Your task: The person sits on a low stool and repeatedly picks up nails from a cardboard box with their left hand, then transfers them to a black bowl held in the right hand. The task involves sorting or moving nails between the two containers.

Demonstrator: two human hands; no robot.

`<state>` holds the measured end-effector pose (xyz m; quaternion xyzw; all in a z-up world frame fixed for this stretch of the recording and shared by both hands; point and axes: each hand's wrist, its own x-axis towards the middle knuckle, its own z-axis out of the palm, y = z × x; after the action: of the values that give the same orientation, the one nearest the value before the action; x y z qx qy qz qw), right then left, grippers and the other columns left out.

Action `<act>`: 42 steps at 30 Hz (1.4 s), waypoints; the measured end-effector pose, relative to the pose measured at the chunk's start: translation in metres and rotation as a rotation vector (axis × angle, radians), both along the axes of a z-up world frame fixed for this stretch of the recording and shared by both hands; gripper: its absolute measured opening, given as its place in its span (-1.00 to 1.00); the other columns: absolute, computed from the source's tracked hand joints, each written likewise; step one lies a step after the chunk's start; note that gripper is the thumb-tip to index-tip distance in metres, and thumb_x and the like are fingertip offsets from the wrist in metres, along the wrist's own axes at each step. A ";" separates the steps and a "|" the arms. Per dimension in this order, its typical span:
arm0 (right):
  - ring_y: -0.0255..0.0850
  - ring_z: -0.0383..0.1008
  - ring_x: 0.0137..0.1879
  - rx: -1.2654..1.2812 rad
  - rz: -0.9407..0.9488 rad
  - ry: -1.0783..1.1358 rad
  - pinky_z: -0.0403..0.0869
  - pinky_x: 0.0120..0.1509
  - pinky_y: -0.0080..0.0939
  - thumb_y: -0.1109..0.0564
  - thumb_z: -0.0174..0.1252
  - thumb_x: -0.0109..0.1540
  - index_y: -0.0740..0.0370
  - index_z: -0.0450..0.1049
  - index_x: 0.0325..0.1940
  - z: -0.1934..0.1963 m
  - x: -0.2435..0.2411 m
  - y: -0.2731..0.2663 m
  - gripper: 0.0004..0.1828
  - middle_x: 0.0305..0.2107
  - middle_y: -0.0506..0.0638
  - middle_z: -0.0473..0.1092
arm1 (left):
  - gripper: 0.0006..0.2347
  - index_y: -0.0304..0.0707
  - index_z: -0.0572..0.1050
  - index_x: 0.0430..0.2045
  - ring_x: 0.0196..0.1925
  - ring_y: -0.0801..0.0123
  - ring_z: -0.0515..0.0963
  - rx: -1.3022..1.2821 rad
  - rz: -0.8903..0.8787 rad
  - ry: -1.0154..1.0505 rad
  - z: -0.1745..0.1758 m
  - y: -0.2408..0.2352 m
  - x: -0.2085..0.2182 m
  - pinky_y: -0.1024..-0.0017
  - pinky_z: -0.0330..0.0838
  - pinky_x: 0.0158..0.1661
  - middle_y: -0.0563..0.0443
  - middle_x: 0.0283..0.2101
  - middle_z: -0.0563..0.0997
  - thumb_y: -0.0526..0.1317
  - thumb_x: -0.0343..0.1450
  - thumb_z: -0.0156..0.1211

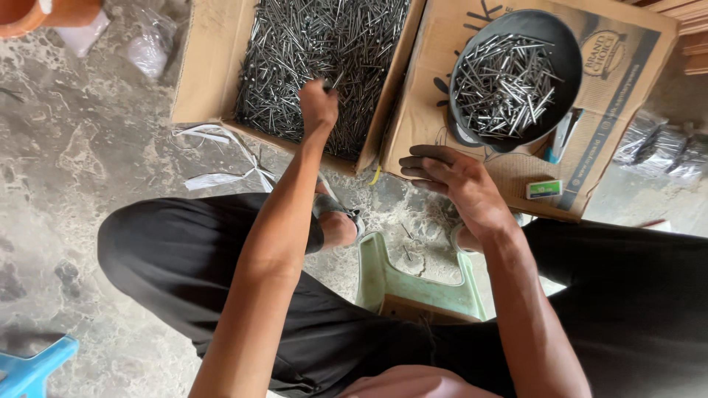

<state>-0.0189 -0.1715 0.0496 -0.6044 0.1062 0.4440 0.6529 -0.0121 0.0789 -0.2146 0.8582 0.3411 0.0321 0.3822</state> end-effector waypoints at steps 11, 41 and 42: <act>-0.07 0.45 -0.02 -0.011 -0.089 -0.181 0.44 0.08 -0.06 0.17 0.05 0.17 0.43 0.31 0.03 -0.006 -0.025 -0.002 -0.61 -0.21 0.23 0.41 | -0.78 -0.54 0.42 -0.29 -0.30 0.21 0.60 -1.057 -0.054 -0.135 0.167 -0.045 -0.037 0.45 0.57 -0.26 -0.25 -0.31 0.53 -0.36 0.27 0.22; -0.11 0.39 -0.07 0.532 -0.670 0.180 0.46 0.09 -0.18 0.23 -0.16 0.28 0.40 0.30 -0.05 -0.013 0.009 -0.041 -0.77 -0.22 0.20 0.35 | -0.72 -0.18 0.36 -0.06 -0.01 -0.02 0.52 -0.647 -0.796 -0.278 0.275 -0.134 -0.010 0.16 0.49 -0.07 -0.25 0.04 0.39 -0.29 0.35 0.08; -0.14 0.41 -0.12 0.510 -0.708 0.187 0.46 0.04 -0.28 0.25 -0.09 0.25 0.44 0.33 -0.10 -0.004 0.010 -0.039 -0.79 -0.25 0.18 0.37 | -0.68 -0.02 0.30 -0.01 -0.02 0.08 0.57 -0.662 -0.807 -0.314 0.267 -0.134 -0.008 0.22 0.56 -0.09 -0.16 0.16 0.31 -0.27 0.35 0.08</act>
<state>-0.0086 -0.2100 0.0457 -0.3079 0.2523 0.2577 0.8804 -0.0204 -0.0553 0.0527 0.7396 -0.0846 -0.0984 0.6604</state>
